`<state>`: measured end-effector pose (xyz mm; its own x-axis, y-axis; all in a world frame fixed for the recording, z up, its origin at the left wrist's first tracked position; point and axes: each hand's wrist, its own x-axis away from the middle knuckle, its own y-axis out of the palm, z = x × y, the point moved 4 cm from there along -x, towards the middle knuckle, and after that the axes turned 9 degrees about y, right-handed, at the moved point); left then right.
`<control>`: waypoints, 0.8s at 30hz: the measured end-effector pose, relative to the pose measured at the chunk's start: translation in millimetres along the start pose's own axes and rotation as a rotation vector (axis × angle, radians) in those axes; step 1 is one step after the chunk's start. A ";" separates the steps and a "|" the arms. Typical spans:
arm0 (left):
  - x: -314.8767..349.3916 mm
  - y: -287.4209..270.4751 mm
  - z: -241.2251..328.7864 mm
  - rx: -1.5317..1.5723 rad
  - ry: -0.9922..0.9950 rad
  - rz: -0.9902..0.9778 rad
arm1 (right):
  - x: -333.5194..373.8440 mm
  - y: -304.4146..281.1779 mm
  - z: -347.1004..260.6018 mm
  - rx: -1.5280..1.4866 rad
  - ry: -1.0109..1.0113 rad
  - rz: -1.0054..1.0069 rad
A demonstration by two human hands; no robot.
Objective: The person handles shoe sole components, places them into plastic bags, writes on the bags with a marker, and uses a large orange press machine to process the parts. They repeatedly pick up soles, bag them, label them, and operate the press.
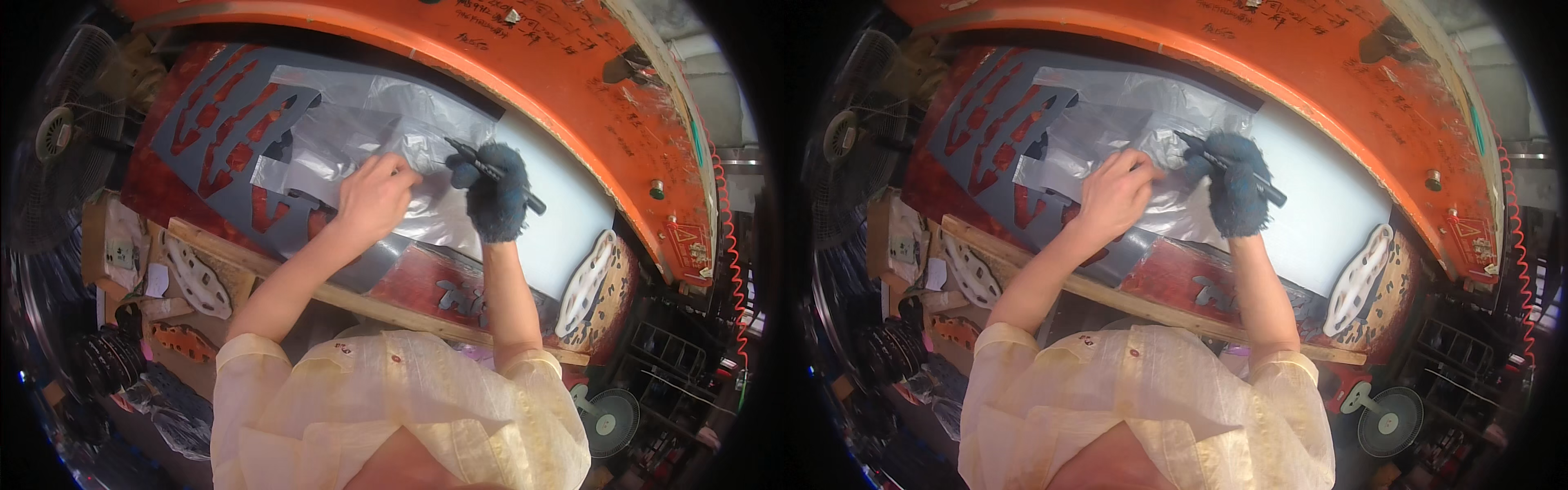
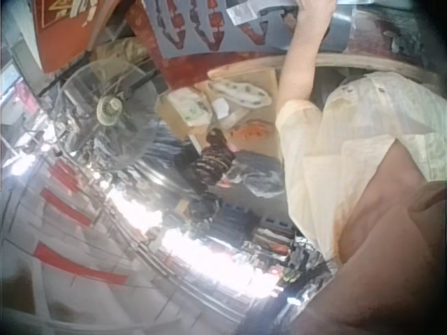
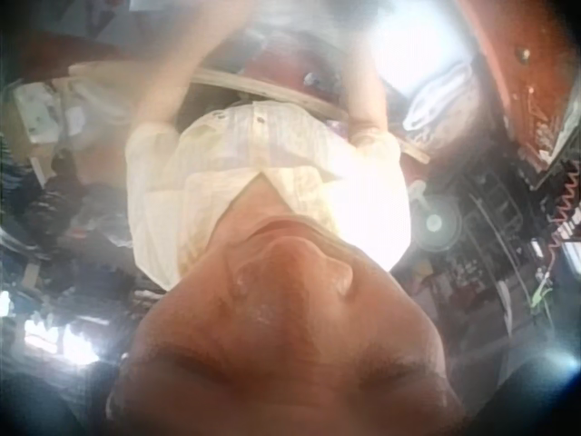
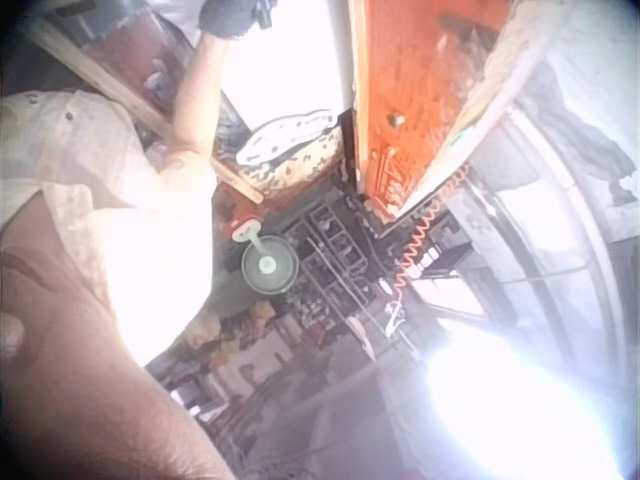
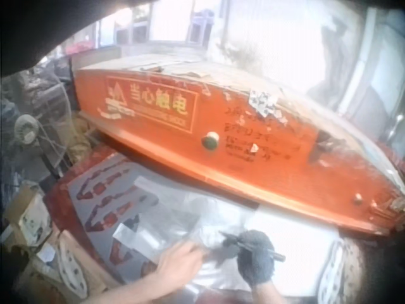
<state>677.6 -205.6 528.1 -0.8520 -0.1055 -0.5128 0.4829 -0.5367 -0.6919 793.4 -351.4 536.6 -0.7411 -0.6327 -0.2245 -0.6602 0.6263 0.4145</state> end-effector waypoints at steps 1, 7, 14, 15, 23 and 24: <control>-4.4 9.0 2.1 -0.036 -0.062 -0.064 | -10.4 -8.1 15.5 -0.353 0.346 0.218; -8.4 27.1 -3.3 -0.240 -0.036 -0.247 | -34.3 -44.4 36.0 -0.239 0.244 0.225; -2.6 35.9 19.6 -0.038 0.430 -0.531 | 0.8 -30.0 -30.4 -0.370 0.255 0.078; -4.6 39.6 23.9 -0.016 0.451 -0.543 | 0.3 -20.8 -28.5 -0.429 0.231 0.065; 0.7 0.3 -28.6 -0.004 -0.134 -0.279 | -41.4 -55.1 48.7 -0.297 0.235 0.227; 5.0 -3.5 -35.6 -0.008 -0.254 -0.288 | -38.1 -63.1 45.6 0.046 0.202 0.262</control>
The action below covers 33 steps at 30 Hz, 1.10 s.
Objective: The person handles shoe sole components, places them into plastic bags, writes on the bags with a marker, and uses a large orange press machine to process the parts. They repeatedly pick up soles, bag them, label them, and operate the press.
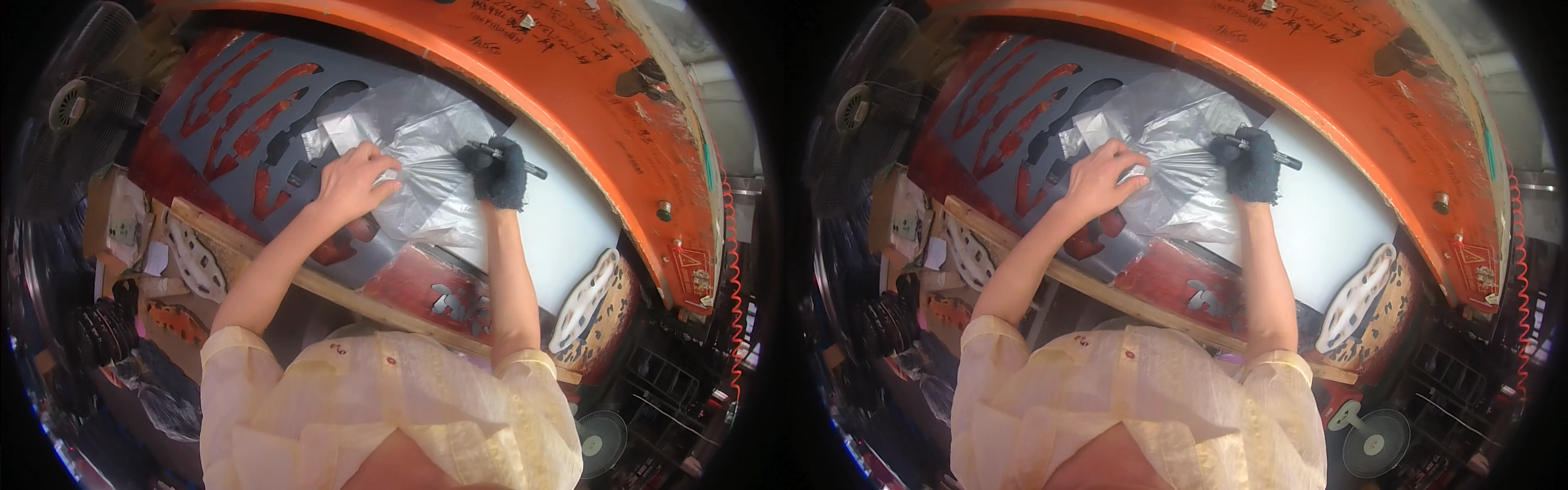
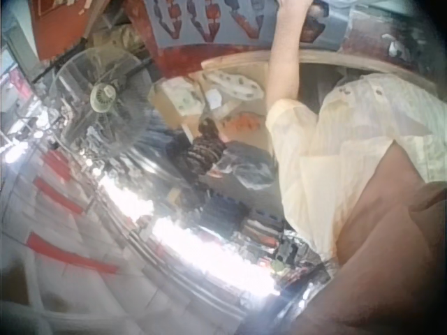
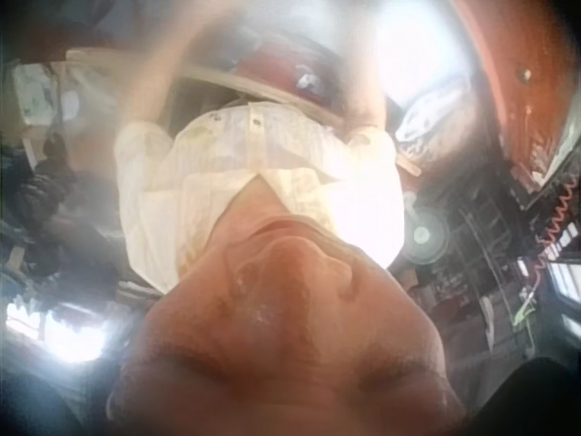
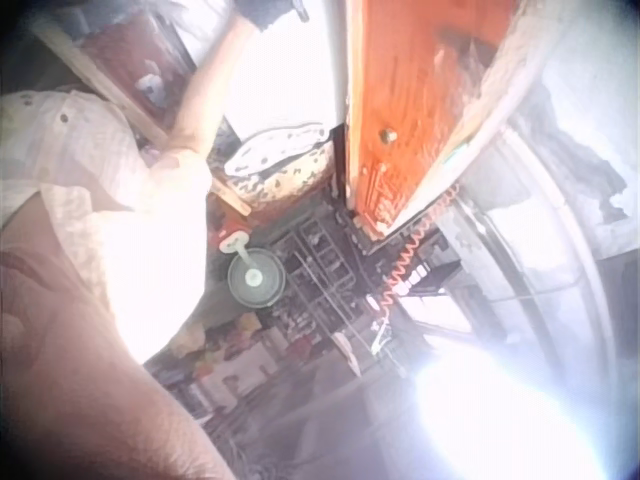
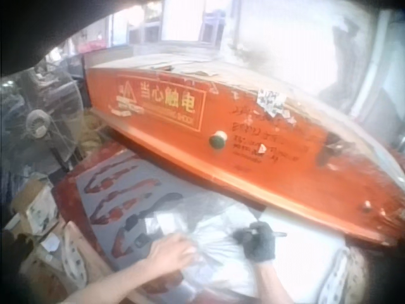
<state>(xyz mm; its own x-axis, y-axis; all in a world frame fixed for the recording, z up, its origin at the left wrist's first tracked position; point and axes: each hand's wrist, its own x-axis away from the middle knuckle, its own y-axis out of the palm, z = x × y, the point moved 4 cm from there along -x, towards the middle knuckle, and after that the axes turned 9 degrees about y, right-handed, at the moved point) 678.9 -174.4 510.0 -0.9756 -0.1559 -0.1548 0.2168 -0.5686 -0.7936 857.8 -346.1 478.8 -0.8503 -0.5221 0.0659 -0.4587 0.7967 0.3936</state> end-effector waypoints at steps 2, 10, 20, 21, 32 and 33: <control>-0.2 -3.0 2.4 -0.077 0.068 0.052 | 9.3 -0.4 -11.7 0.583 -0.294 -0.062; -5.8 17.8 30.5 -0.156 0.153 0.045 | 35.2 21.2 -4.8 0.613 0.054 -0.125; -0.7 18.1 24.5 -0.182 0.114 -0.015 | 35.1 23.3 -15.5 0.812 0.037 -0.124; -0.8 17.7 24.8 -0.186 0.113 -0.010 | 34.9 23.1 -12.8 0.825 0.053 -0.146; 0.4 17.1 25.5 -0.201 0.122 -0.017 | 36.1 15.0 -4.9 0.717 0.116 -0.188; 0.4 17.1 25.4 -0.202 0.120 -0.021 | 36.6 14.5 -4.7 0.707 0.133 -0.148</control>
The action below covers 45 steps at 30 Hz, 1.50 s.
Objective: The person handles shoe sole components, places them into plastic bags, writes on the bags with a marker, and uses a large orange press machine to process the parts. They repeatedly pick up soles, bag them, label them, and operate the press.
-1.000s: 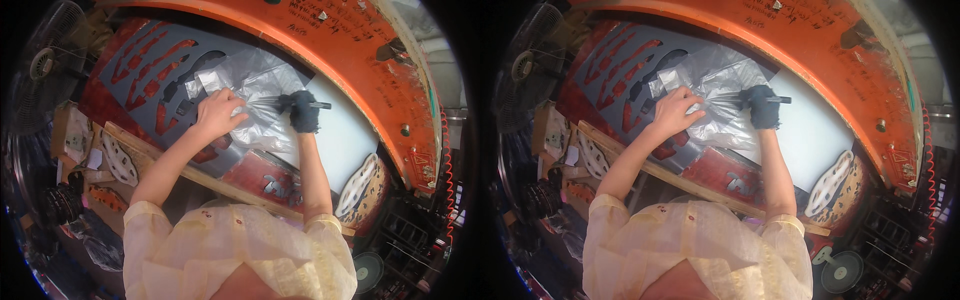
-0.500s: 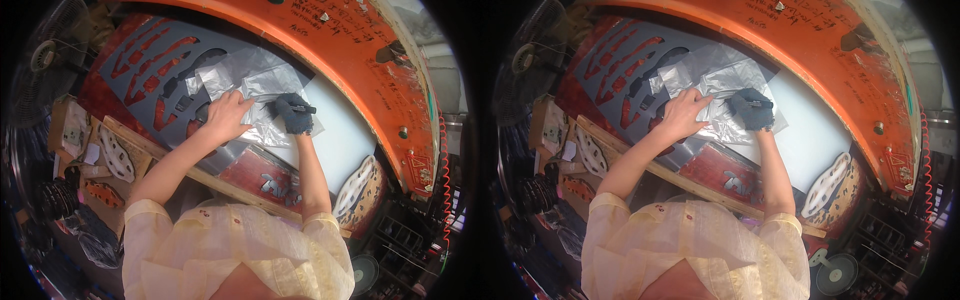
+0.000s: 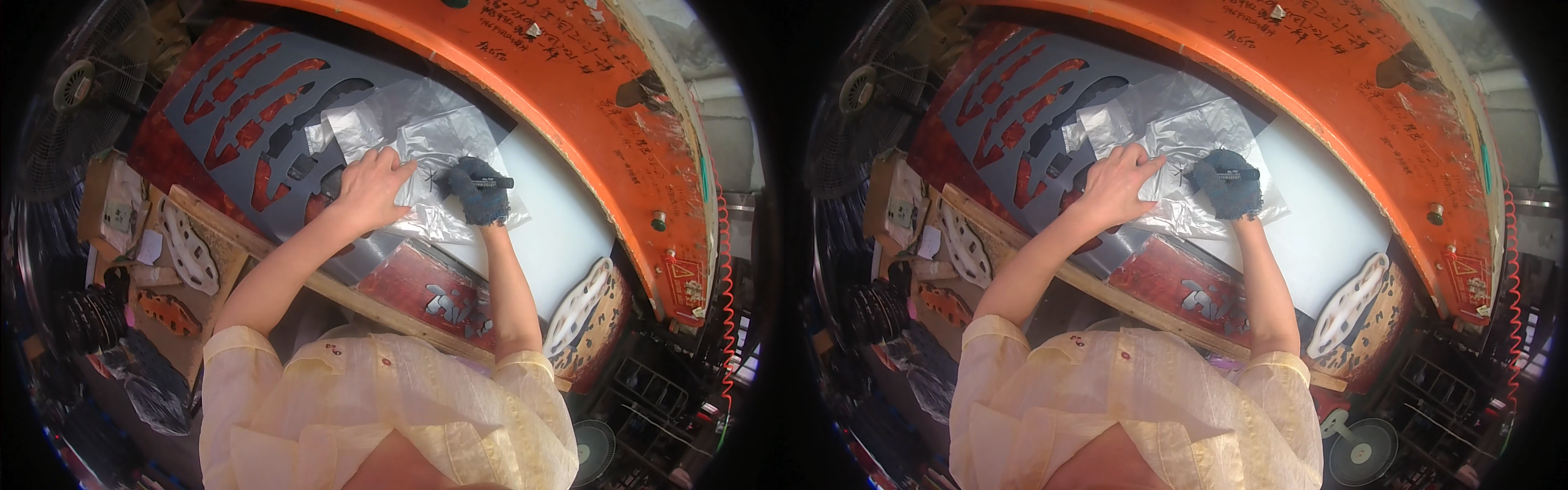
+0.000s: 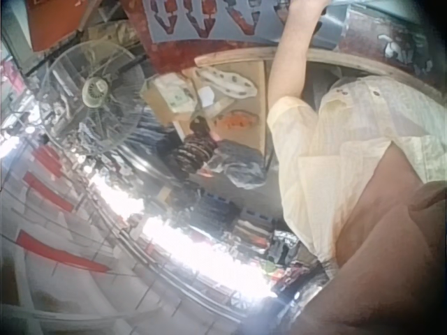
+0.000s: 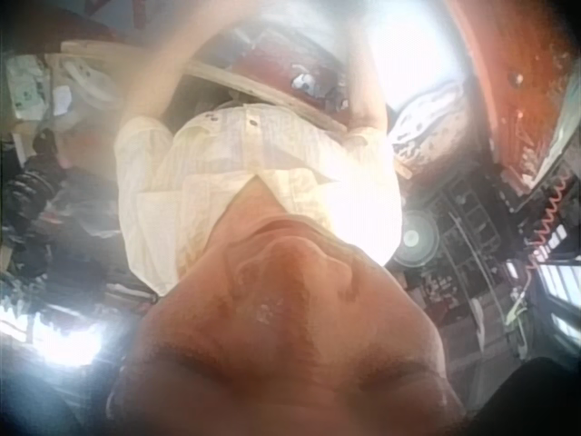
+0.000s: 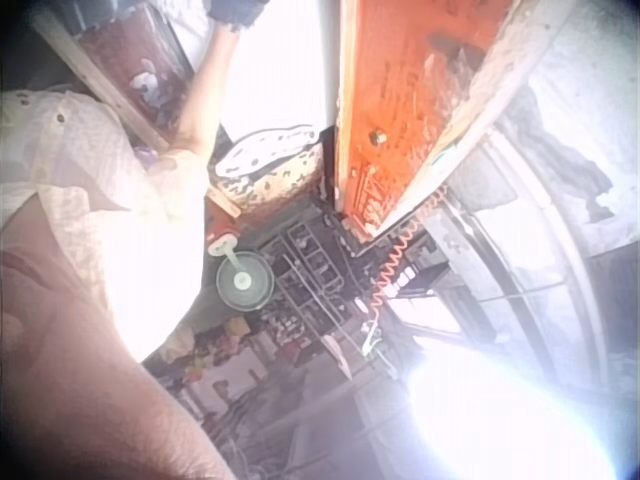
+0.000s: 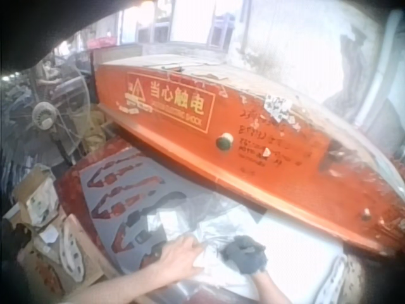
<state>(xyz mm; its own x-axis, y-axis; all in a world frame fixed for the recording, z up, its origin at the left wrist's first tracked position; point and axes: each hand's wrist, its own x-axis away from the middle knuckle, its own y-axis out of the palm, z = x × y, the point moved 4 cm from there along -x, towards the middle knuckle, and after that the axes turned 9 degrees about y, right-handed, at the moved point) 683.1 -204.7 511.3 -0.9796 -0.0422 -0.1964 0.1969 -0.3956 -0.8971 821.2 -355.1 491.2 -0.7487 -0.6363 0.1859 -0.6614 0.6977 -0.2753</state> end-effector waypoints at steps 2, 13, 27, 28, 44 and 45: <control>-0.1 0.1 0.1 0.002 -0.001 -0.003 | 0.2 -1.9 2.6 -0.022 0.067 0.080; -0.3 0.1 -0.7 0.014 0.001 -0.015 | -1.6 -5.3 6.7 0.013 -0.089 0.100; 2.1 1.2 -1.4 0.023 0.013 0.018 | -11.5 -20.0 7.1 -0.067 -0.008 0.275; 1.7 1.4 -1.2 0.020 0.011 0.012 | -12.6 -18.1 5.5 0.027 0.025 0.260; 0.7 0.9 -2.5 0.041 0.004 -0.005 | -10.6 -19.9 2.2 0.058 -0.039 0.289; 0.7 0.5 -2.4 0.045 0.007 0.006 | -10.8 -20.7 2.8 0.077 -0.006 0.315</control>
<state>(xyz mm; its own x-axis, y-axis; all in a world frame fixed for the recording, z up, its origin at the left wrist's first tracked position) 682.6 -202.7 509.8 -0.9780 -0.0387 -0.2048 0.2010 -0.4364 -0.8770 843.2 -363.6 492.3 -0.9156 -0.3950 0.0752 -0.3917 0.8338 -0.3889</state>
